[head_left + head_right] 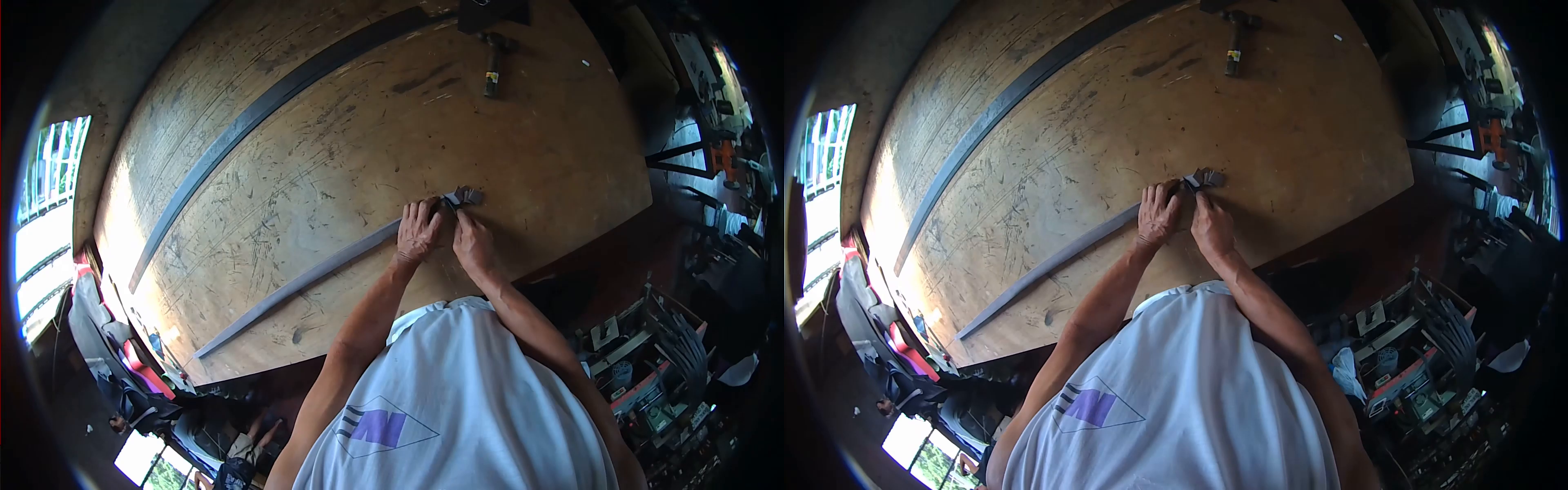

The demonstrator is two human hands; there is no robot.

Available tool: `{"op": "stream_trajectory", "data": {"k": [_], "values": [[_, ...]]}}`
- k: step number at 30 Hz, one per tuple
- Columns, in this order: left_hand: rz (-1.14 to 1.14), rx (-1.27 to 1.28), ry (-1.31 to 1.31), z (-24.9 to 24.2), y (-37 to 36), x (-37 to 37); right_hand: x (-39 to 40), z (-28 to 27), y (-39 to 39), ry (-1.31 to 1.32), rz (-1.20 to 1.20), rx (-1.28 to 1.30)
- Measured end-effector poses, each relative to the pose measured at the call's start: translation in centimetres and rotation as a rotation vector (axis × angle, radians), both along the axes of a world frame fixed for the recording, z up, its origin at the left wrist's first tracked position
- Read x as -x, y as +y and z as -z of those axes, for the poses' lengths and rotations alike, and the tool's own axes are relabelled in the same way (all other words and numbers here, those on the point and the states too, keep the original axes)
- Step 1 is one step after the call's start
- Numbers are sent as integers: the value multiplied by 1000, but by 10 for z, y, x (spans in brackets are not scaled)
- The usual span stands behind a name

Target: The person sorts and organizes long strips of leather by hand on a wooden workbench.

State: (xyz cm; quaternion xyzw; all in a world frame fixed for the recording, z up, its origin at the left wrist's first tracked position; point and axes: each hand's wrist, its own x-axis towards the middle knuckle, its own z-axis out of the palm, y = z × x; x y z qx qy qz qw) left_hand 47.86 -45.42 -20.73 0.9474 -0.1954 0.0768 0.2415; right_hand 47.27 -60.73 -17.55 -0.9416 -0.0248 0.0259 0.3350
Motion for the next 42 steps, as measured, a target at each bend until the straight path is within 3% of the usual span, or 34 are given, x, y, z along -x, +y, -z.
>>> {"op": "stream_trajectory", "data": {"k": [3, 6, 9, 18, 21, 24, 26, 30, 33, 36, 39, 42], "values": [[-32, -23, -2, 11, -3, 1, -25, -15, -3, 264, -100, 94], [-35, -16, -13, 5, -5, 1, -29, -14, -13, 221, -152, 43], [-34, -40, -38, 6, -3, -3, -12, -16, -10, 153, -13, 48], [-32, -44, 12, 11, -4, 0, -4, -8, -5, 99, -115, 111], [-21, -61, 7, 14, -2, 1, -16, -36, -11, 80, -54, 81], [-12, -53, 1, 4, -2, 0, -34, -46, -45, -184, 63, 167], [1, -32, 30, -16, -2, -2, -48, -39, -84, 48, 81, 385], [4, -22, -4, -6, -1, -4, -60, -20, -124, -59, -48, 670], [-48, -28, 22, -12, -7, 0, -65, -39, -102, -290, -362, 505], [-140, -26, 5, -25, -23, 5, -82, -18, -84, -256, -679, 79], [-285, -110, 2, -47, -39, 16, -99, 4, -66, -251, -884, 77], [-416, -106, -3, -59, -43, 40, -102, 24, -58, -428, -905, 130]]}}
